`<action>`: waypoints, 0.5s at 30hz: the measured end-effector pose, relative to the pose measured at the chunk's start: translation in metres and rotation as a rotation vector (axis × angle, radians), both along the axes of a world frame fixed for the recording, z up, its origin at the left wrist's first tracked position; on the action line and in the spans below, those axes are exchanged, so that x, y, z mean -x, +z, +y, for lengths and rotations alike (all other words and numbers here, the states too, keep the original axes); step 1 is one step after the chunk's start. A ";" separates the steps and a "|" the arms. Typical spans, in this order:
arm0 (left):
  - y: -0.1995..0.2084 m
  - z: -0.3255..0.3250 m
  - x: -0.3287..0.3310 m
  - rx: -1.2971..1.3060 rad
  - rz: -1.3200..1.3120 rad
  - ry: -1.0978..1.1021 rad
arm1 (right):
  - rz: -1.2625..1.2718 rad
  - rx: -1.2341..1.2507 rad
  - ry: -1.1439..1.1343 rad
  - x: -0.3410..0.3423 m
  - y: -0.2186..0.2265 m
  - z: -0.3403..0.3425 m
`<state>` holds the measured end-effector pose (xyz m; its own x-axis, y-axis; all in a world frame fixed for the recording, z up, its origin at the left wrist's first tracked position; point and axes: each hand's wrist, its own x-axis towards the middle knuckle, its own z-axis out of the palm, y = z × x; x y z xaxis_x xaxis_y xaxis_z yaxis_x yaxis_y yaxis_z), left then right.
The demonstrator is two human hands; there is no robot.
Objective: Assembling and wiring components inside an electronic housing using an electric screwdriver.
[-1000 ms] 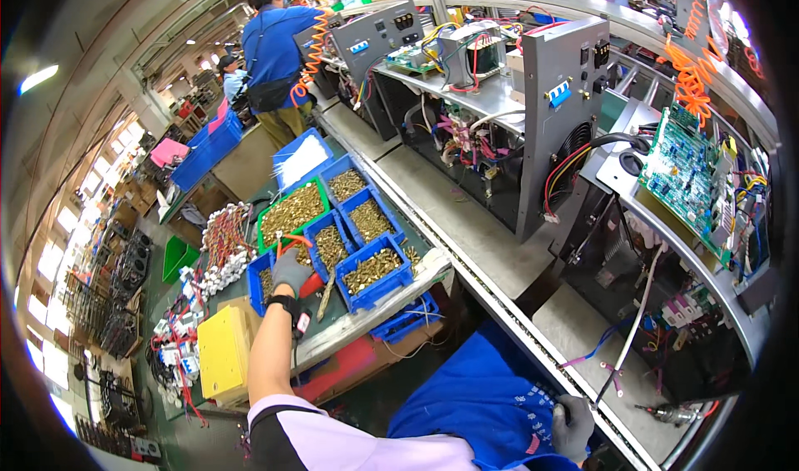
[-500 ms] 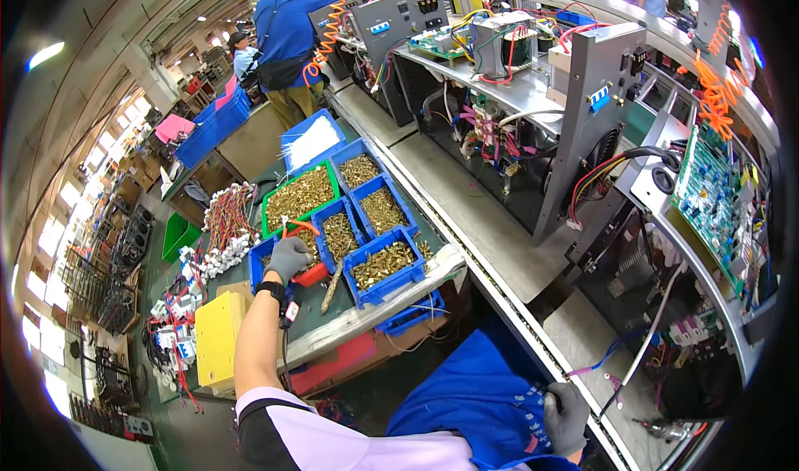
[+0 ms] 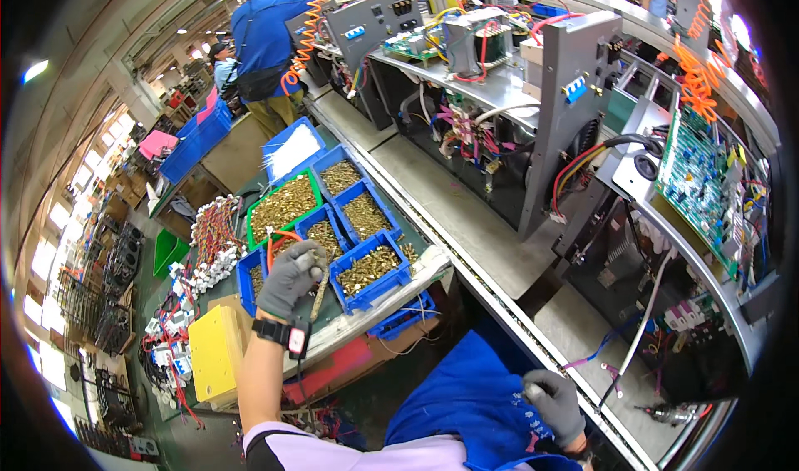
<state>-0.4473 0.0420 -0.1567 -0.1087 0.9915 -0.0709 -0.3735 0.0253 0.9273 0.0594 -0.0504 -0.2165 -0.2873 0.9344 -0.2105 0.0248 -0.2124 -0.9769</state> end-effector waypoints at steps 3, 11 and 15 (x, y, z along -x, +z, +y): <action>0.019 -0.012 -0.077 0.011 0.108 -0.130 | 0.262 0.225 0.058 0.025 0.023 0.022; -0.023 -0.051 -0.263 -0.313 1.235 -0.451 | 0.996 0.612 0.169 0.086 0.016 0.033; -0.032 -0.061 -0.266 -0.301 1.281 -0.515 | 1.020 0.667 0.116 0.080 -0.007 0.025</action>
